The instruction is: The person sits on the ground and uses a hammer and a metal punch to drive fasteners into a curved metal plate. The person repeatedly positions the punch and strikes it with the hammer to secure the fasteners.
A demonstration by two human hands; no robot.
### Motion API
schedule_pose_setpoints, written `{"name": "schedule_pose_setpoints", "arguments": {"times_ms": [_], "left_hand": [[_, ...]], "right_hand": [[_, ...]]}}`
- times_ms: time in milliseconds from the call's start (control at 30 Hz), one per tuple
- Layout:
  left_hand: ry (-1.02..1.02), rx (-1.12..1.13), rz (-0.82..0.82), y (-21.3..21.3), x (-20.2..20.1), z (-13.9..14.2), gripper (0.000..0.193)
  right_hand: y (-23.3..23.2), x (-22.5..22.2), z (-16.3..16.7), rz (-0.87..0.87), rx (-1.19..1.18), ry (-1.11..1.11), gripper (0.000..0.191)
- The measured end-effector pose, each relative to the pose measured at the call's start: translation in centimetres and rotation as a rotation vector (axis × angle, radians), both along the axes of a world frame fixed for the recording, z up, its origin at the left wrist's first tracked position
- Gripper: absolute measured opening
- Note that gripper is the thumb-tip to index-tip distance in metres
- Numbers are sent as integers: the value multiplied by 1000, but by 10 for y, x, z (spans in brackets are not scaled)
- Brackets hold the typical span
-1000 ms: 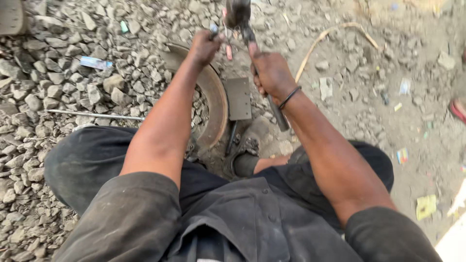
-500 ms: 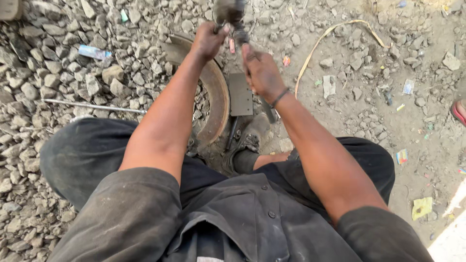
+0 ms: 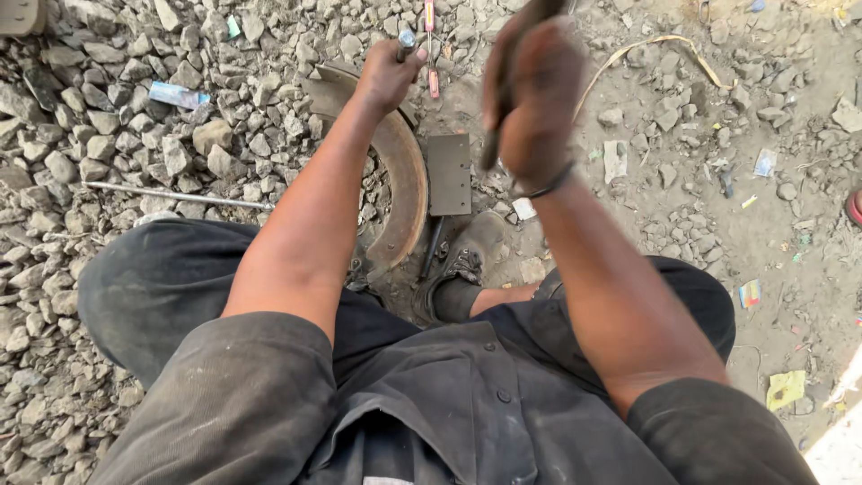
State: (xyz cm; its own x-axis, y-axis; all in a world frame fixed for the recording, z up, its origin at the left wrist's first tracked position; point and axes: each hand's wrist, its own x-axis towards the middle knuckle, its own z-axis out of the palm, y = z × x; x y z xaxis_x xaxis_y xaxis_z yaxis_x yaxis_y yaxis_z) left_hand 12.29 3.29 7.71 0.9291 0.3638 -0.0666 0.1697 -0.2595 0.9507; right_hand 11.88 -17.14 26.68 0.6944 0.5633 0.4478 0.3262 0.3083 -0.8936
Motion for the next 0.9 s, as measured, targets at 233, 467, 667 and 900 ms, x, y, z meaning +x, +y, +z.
{"name": "schedule_pose_setpoints", "arguments": {"times_ms": [233,467,667,900], "left_hand": [[-141,218,10,3,4,-12,29],[-11,11,-28,-1,-5,-12,32],[-46,67,-30,-1,-6,-8,34],[-62,125,-32,-3,-4,-18,34]], "right_hand": [[-8,-21,-74,-102,-694,504,68],[-17,-22,-24,36,-470,315,70],[-5,-26,-52,37,-471,284,69],[-36,-26,-97,-155,-862,546,63]]}}
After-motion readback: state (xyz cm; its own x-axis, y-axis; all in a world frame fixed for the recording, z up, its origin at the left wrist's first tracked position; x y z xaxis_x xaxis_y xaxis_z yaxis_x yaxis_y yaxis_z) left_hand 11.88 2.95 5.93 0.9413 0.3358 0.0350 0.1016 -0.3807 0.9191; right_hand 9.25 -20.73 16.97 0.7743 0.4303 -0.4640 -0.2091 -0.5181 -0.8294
